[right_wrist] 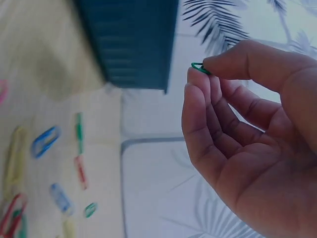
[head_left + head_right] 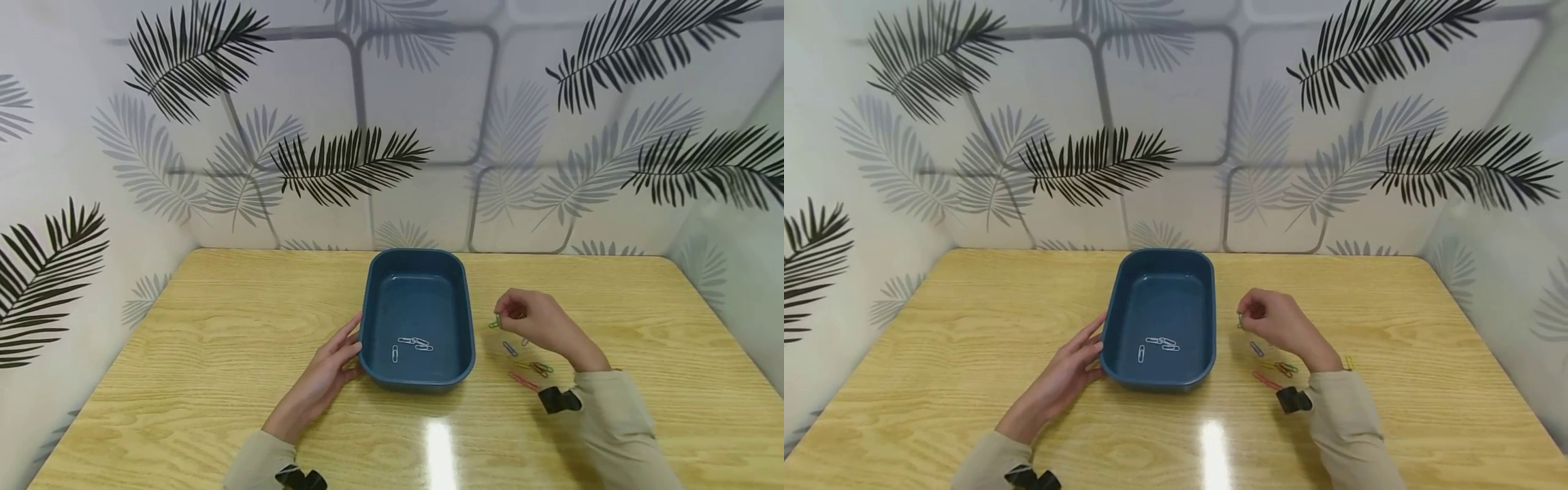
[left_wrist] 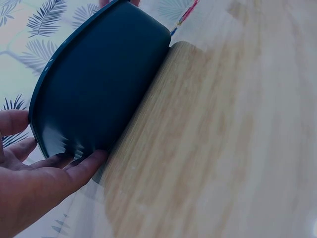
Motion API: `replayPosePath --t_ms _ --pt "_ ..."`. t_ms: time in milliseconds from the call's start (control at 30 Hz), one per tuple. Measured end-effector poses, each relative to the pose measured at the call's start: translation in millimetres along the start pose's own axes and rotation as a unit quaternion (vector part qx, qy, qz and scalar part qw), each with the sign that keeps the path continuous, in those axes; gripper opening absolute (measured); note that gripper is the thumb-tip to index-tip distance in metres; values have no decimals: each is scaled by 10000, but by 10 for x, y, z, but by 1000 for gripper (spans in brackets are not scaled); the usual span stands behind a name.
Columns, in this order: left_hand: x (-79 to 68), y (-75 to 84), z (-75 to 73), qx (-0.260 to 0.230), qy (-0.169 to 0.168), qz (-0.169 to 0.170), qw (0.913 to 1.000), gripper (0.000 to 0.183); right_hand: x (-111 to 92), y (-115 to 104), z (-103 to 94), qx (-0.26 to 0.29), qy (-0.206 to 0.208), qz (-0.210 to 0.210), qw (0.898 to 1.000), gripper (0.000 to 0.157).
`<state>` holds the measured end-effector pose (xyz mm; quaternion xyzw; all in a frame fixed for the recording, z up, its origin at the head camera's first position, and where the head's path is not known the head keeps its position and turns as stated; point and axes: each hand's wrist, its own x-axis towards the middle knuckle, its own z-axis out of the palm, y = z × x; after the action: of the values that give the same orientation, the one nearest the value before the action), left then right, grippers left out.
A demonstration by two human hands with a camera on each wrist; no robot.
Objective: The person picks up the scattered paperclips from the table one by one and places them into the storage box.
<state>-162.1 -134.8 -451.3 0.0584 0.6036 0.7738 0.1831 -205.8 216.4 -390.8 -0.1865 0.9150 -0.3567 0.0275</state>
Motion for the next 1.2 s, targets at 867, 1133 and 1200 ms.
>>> replayPosePath --t_ms 867,1133,1200 --pt "13 -28 -7 -8 -28 40 10000 57 234 -342 17 344 628 -722 9948 9" --pt "7 -27 -7 -35 8 27 10000 57 245 -335 111 278 712 -1193 9899 11" --pt "-1 -19 -15 -22 36 25 10000 57 271 -316 131 226 736 -1203 9897 11"
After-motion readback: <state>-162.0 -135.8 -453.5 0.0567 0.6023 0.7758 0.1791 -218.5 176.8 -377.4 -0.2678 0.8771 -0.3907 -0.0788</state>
